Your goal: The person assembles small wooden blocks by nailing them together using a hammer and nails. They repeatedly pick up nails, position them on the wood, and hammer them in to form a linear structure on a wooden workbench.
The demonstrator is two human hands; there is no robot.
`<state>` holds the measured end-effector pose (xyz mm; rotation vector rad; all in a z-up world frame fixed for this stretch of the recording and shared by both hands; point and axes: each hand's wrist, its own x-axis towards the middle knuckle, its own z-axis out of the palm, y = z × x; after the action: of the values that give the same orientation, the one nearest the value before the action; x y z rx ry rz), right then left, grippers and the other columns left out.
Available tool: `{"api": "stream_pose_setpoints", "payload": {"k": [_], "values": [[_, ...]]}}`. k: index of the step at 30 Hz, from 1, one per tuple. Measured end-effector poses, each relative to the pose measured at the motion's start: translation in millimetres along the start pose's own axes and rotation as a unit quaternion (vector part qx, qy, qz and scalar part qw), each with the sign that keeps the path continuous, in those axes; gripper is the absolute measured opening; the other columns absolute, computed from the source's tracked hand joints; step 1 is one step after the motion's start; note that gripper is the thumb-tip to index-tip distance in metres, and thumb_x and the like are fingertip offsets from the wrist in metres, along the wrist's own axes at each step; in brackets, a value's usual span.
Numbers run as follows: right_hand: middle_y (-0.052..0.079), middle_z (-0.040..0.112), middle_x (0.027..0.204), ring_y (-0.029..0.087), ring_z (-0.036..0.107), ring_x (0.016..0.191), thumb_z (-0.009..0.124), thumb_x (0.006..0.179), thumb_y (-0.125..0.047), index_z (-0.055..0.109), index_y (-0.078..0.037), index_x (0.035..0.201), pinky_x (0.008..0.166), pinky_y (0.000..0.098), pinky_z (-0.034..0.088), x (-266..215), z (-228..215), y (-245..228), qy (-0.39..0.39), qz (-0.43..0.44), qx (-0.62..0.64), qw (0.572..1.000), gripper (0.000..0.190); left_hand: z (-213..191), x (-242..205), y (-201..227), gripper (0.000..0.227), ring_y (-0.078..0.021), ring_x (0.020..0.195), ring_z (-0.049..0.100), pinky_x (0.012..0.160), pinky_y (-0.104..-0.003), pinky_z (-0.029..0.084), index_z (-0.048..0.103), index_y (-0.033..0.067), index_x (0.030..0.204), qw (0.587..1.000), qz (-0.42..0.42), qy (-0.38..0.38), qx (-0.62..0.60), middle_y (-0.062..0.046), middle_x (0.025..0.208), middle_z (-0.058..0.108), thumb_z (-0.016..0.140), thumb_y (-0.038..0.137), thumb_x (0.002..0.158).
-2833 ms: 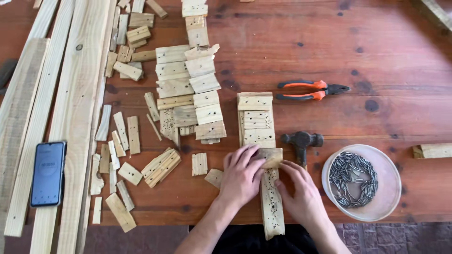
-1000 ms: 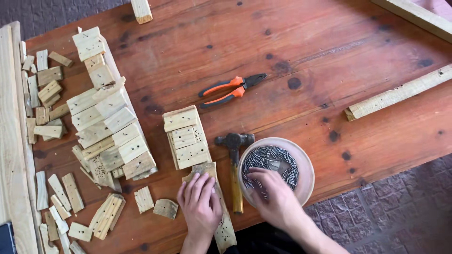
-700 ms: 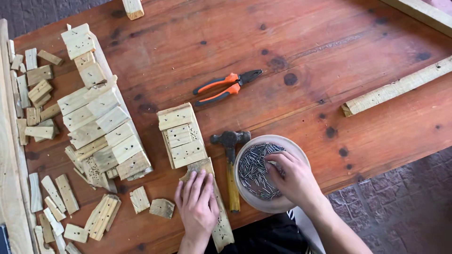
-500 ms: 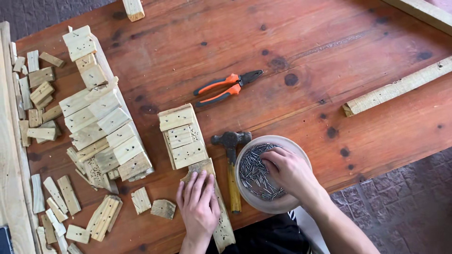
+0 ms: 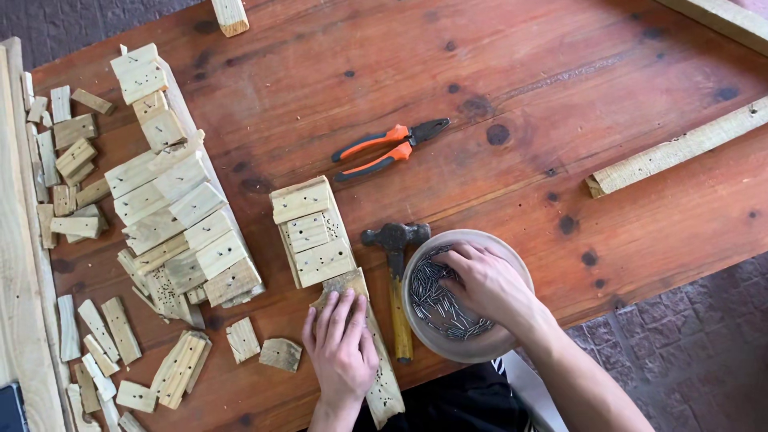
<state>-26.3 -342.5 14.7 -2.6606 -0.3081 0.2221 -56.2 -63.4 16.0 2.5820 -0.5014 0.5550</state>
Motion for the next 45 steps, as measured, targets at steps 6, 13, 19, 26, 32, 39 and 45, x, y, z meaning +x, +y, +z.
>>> {"api": "stream_pose_setpoints", "payload": {"k": [6, 13, 19, 26, 32, 39, 45], "values": [[0.004, 0.069, 0.110, 0.028, 0.066, 0.106, 0.066, 0.093, -0.036, 0.066, -0.019, 0.121, 0.090, 0.0455, 0.050, 1, -3, -5, 0.011, -0.020, -0.002, 1.000, 0.033, -2, 2, 1, 0.042, -0.0253, 0.130, 0.060, 0.119, -0.049, 0.032, 0.074, 0.0141, 0.125, 1.000, 0.000, -0.003, 0.001, -0.003, 0.133, 0.070, 0.062, 0.007, 0.085], [0.006, 0.068, 0.101, 0.029, 0.067, 0.097, 0.064, 0.096, -0.035, 0.066, -0.020, 0.110, 0.084, 0.0453, 0.054, -1, -5, -10, 0.023, -0.001, -0.006, 1.000, 0.021, -2, 2, 1, 0.043, -0.0255, 0.131, 0.060, 0.119, -0.049, 0.033, 0.074, 0.0130, 0.125, 1.000, -0.002, 0.000, -0.003, -0.004, 0.133, 0.070, 0.063, 0.007, 0.084], [0.006, 0.061, 0.104, 0.030, 0.064, 0.093, 0.065, 0.094, -0.022, 0.065, -0.016, 0.108, 0.080, 0.0438, 0.054, -4, -17, -22, 0.067, -0.066, 0.018, 0.995, 0.014, -2, 0, 0, 0.044, -0.0252, 0.131, 0.059, 0.119, -0.049, 0.030, 0.073, 0.0125, 0.126, 1.000, -0.002, -0.006, -0.007, -0.004, 0.134, 0.069, 0.063, 0.008, 0.083], [0.006, 0.057, 0.105, 0.034, 0.067, 0.083, 0.070, 0.093, -0.034, 0.065, -0.023, 0.122, 0.073, 0.0515, 0.056, -2, -5, -27, -0.029, -0.046, -0.010, 0.998, 0.032, 3, -3, -2, 0.043, -0.0252, 0.133, 0.059, 0.120, -0.049, 0.029, 0.072, 0.0122, 0.128, 1.000, -0.010, -0.004, -0.010, -0.005, 0.135, 0.070, 0.064, 0.011, 0.085], [0.003, 0.060, 0.097, 0.029, 0.065, 0.083, 0.065, 0.097, -0.032, 0.066, -0.020, 0.100, 0.073, 0.0468, 0.054, -1, -1, -25, -0.004, -0.081, -0.018, 0.997, 0.013, 0, 1, -1, 0.045, -0.0253, 0.133, 0.058, 0.119, -0.049, 0.031, 0.072, 0.0116, 0.128, 1.000, -0.009, -0.009, -0.010, -0.005, 0.135, 0.069, 0.063, 0.010, 0.084], [-0.002, 0.067, 0.095, 0.024, 0.068, 0.082, 0.063, 0.098, -0.024, 0.072, -0.019, 0.098, 0.066, 0.0414, 0.054, 1, -14, -30, 0.056, -0.076, 0.026, 0.995, 0.011, -1, 3, 0, 0.042, -0.0265, 0.131, 0.059, 0.119, -0.050, 0.031, 0.072, 0.0100, 0.126, 1.000, -0.007, -0.005, -0.017, -0.006, 0.133, 0.070, 0.064, 0.009, 0.085], [0.004, 0.073, 0.107, 0.021, 0.073, 0.092, 0.065, 0.097, -0.012, 0.075, -0.012, 0.109, 0.079, 0.0339, 0.057, -1, -19, -41, 0.154, -0.058, 0.149, 0.975, 0.016, -4, -2, 4, 0.046, -0.0399, 0.140, 0.047, 0.117, -0.063, 0.027, 0.070, 0.0201, 0.130, 0.998, -0.056, -0.022, -0.018, -0.017, 0.146, 0.057, 0.068, 0.016, 0.084]]}}
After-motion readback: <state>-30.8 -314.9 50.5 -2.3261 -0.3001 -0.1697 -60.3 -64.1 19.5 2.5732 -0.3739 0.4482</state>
